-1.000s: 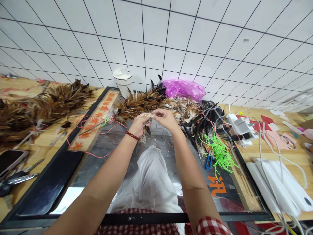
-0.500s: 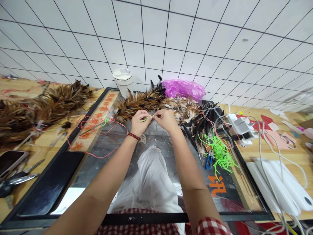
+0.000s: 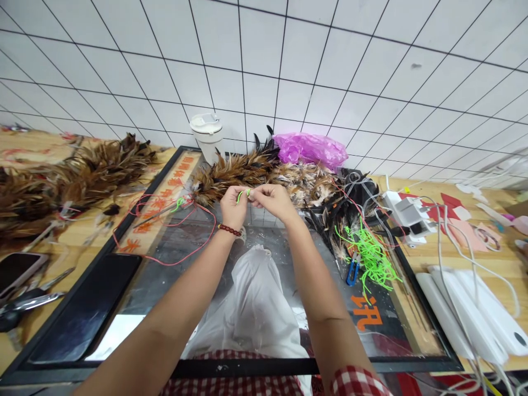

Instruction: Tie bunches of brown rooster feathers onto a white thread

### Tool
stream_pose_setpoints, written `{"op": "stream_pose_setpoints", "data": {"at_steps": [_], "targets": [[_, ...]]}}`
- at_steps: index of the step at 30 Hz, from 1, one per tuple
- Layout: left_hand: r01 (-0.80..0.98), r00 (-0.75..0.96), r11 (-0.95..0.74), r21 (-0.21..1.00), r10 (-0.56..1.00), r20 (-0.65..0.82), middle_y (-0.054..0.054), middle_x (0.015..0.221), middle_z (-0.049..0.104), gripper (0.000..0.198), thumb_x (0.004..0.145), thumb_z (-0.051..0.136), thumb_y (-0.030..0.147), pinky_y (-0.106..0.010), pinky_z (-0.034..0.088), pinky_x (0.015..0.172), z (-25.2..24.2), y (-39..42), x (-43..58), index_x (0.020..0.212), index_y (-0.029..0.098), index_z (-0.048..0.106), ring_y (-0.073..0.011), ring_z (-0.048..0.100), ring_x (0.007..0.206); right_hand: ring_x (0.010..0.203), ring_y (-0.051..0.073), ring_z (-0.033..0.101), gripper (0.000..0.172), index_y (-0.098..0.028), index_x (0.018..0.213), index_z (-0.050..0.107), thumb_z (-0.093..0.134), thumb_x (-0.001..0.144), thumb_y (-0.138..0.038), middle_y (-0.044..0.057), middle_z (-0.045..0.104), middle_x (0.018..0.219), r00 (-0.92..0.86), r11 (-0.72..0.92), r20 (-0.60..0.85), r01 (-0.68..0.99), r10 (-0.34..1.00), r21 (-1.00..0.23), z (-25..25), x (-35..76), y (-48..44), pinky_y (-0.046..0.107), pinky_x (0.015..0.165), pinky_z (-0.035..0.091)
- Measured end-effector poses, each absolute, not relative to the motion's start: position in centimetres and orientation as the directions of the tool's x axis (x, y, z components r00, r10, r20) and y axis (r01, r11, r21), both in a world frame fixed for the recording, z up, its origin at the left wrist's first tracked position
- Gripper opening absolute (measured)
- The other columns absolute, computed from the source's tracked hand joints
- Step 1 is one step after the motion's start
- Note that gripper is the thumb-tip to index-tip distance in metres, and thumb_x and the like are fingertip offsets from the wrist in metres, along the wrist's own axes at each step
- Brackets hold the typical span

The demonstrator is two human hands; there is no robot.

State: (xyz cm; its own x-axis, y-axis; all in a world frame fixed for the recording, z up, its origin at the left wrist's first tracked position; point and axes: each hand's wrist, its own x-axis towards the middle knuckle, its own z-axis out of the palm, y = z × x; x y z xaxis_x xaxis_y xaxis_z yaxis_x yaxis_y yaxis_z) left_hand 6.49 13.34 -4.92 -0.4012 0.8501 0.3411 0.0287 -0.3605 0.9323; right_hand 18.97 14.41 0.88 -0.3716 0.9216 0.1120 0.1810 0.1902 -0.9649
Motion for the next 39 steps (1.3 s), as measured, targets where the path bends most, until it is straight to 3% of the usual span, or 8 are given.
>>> {"op": "stream_pose_setpoints", "data": {"at_steps": [3, 6, 14, 22, 26, 32, 39], "targets": [[0.070, -0.394, -0.380, 0.922, 0.839, 0.375, -0.001, 0.076, 0.064, 0.005, 0.076, 0.060, 0.018, -0.023, 0.044, 0.072, -5.0, 13.3, 6.5, 0.078, 0.020, 0.064, -0.0123, 0.057, 0.074, 0.055, 0.011, 0.061, 0.033, -0.015, 0.085, 0.062, 0.070, 0.068, -0.042, 0.000, 0.064, 0.061, -0.331, 0.053, 0.031, 0.056, 0.943, -0.997, 0.6, 18.9, 14.7, 0.023, 0.054, 0.051], [0.140, -0.370, -0.400, 0.906, 0.827, 0.423, -0.001, 0.075, 0.065, 0.004, 0.075, 0.061, 0.018, -0.023, 0.044, 0.072, -5.1, 13.3, 6.4, 0.076, 0.020, 0.064, -0.0122, 0.057, 0.071, 0.052, 0.009, 0.059, 0.037, -0.015, 0.092, 0.063, 0.073, 0.066, -0.039, -0.001, 0.064, 0.061, -0.352, 0.049, 0.031, 0.042, 0.935, -0.998, 0.3, 18.8, 14.8, 0.021, 0.052, 0.051], [0.228, -0.337, -0.448, 0.864, 0.796, 0.502, -0.002, 0.078, 0.069, 0.010, 0.077, 0.061, 0.027, -0.026, 0.047, 0.072, -5.5, 13.7, 6.4, 0.079, 0.018, 0.065, -0.0142, 0.063, 0.073, 0.052, 0.008, 0.061, 0.028, -0.014, 0.078, 0.061, 0.071, 0.068, -0.039, -0.001, 0.063, 0.061, -0.339, 0.042, 0.023, 0.050, 0.941, -0.998, 0.1, 19.3, 15.0, 0.018, 0.048, 0.050], [0.274, -0.327, -0.456, 0.847, 0.784, 0.528, -0.004, 0.081, 0.070, 0.012, 0.080, 0.059, 0.029, -0.028, 0.049, 0.075, -5.3, 13.5, 6.3, 0.082, 0.018, 0.065, -0.0147, 0.063, 0.076, 0.049, 0.008, 0.059, 0.028, -0.017, 0.077, 0.053, 0.068, 0.072, -0.040, -0.003, 0.061, 0.059, -0.306, -0.103, -0.085, -0.043, 0.948, -0.994, 0.3, 18.9, 14.8, 0.018, 0.047, 0.049], [0.268, -0.298, -0.462, 0.845, 0.794, 0.529, -0.004, 0.081, 0.070, 0.012, 0.080, 0.059, 0.029, -0.028, 0.048, 0.074, -5.4, 13.4, 6.4, 0.082, 0.018, 0.065, -0.0145, 0.063, 0.076, 0.049, 0.008, 0.059, 0.029, -0.018, 0.079, 0.050, 0.065, 0.075, -0.044, -0.004, 0.060, 0.065, -0.264, -0.073, -0.059, -0.044, 0.963, -0.996, 0.5, 19.3, 14.9, 0.018, 0.045, 0.047], [0.251, -0.294, -0.454, 0.855, 0.805, 0.514, -0.003, 0.080, 0.069, 0.013, 0.080, 0.059, 0.030, -0.026, 0.048, 0.070, -5.5, 13.5, 6.4, 0.081, 0.018, 0.063, -0.0133, 0.062, 0.072, 0.054, 0.008, 0.058, 0.031, -0.016, 0.077, 0.054, 0.071, 0.068, -0.040, -0.003, 0.058, 0.065, -0.375, 0.004, -0.019, 0.059, 0.927, -0.998, 0.2, 19.7, 15.0, 0.018, 0.049, 0.047], [0.209, -0.230, -0.504, 0.838, 0.807, 0.543, -0.005, 0.085, 0.069, 0.016, 0.084, 0.054, 0.033, -0.027, 0.049, 0.069, -5.0, 12.8, 6.2, 0.082, 0.018, 0.059, -0.0131, 0.063, 0.070, 0.053, 0.008, 0.055, 0.022, -0.020, 0.078, 0.047, 0.058, 0.076, -0.039, -0.004, 0.055, 0.067, -0.309, 0.095, 0.066, 0.077, 0.949, -0.993, -0.9, 20.0, 15.8, 0.019, 0.049, 0.044]]}}
